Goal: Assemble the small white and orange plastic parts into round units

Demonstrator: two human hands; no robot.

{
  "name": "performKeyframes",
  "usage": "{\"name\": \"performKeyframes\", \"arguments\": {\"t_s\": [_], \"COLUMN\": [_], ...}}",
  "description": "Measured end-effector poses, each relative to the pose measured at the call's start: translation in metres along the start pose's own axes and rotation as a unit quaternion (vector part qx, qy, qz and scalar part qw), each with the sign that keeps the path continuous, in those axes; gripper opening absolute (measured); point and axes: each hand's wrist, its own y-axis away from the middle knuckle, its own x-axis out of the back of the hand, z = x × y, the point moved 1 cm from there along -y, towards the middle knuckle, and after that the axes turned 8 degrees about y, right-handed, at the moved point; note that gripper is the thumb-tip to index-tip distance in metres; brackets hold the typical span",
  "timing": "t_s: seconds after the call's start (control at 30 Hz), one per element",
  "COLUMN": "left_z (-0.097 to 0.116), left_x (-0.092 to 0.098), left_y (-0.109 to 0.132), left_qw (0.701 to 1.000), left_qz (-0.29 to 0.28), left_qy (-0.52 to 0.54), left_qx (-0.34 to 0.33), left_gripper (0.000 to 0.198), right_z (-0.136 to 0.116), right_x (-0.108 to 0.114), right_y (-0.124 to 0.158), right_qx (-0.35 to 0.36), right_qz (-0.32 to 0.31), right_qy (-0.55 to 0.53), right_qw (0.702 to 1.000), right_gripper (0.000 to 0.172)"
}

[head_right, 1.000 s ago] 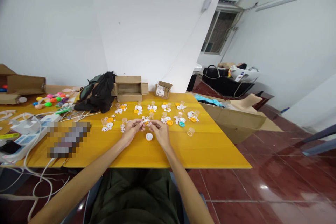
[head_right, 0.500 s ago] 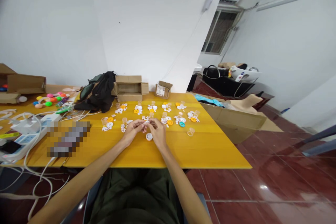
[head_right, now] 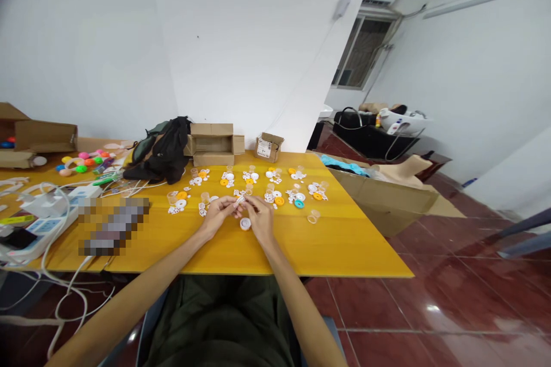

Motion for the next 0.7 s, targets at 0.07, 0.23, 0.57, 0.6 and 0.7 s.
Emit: {"name": "performKeyframes", "arguments": {"t_s": [0.07,0.23,0.57,0.6,0.7], "left_z": [-0.0004,-0.001,0.0008,0.0009,0.0012], "left_x": [0.0002,-0.0008,-0.0034,-0.0035,-0.0034], "left_y": [-0.0001,-0.0003,0.0011,0.0011,0.001], "left_qw": [1.0,1.0,0.999,0.999,0.999], "left_qz": [0.001,0.001,-0.009,-0.011,-0.015], "left_qy": [0.0,-0.005,-0.023,-0.023,-0.023], "left_qx": [-0.001,-0.01,-0.021,-0.022,-0.022], "left_gripper": [0.035,0.033,0.033,0.034,0.036], "right_z": [0.0002,0.0002,-0.0015,-0.0018,-0.0013], "right_x": [-0.0003,-0.0002,-0.0018,-0.0018,-0.0018], "right_y": [0.0007,0.0014,0.0021,0.0023,0.0027], "right_qx": [0.005,0.009,-0.002,-0.001,0.005], "right_qz": [0.0,0.005,0.011,0.007,-0.004], "right_qy": [0.008,0.017,0.014,0.015,0.02], "right_qw": [1.0,1.0,1.0,1.0,1.0], "right_gripper": [0.022,0.022,0.021,0.021,0.022]}}
